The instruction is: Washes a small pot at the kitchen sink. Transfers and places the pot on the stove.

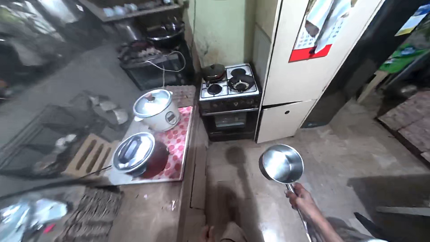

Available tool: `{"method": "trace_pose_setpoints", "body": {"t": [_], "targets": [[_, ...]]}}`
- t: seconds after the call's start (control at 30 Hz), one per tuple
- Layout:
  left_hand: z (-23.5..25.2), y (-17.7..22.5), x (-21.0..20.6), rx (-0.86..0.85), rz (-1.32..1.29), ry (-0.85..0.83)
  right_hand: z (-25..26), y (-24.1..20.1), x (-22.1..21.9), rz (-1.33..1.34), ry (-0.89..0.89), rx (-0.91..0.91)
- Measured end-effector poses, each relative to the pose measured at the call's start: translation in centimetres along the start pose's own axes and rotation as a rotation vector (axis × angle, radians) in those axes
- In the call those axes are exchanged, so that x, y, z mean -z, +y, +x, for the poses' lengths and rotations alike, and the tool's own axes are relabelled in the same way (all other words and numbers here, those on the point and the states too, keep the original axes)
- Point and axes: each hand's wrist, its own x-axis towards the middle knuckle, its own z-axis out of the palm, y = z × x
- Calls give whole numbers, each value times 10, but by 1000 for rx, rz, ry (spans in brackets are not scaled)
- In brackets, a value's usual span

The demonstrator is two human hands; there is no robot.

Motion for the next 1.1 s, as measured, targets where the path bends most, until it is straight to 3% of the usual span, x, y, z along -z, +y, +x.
{"method": "trace_pose_setpoints", "body": {"t": [0.1, 0.2, 0.33, 0.47, 0.63, 0.77, 0.87, 1.0, 1.1], "targets": [[127, 51, 9, -94, 6, -86, 70, -60, -17, 1, 38, 20], [232, 145, 42, -189, 53, -173, 139, -121, -29, -22, 51, 76], [328, 245, 74, -431, -29, -72, 260, -233, -53, -126, 24, 153], [386, 286, 68, -485, -134, -18, 417, -341, -76, -292, 42, 251], [425, 292, 54, -304, -177, -2, 636, -441, -103, -408, 53, 282], [440, 312, 54, -84, -251, 126, 777, -487, -130, -410, 31, 199], [453, 336, 50, -6, -288, 195, 851, -501, -148, -418, -5, 130], [490, 383, 48, 13, -296, 213, 911, -502, -165, -422, 9, 55], [534, 419, 56, -114, -277, 213, 923, -489, -162, -480, 1, 23]]}}
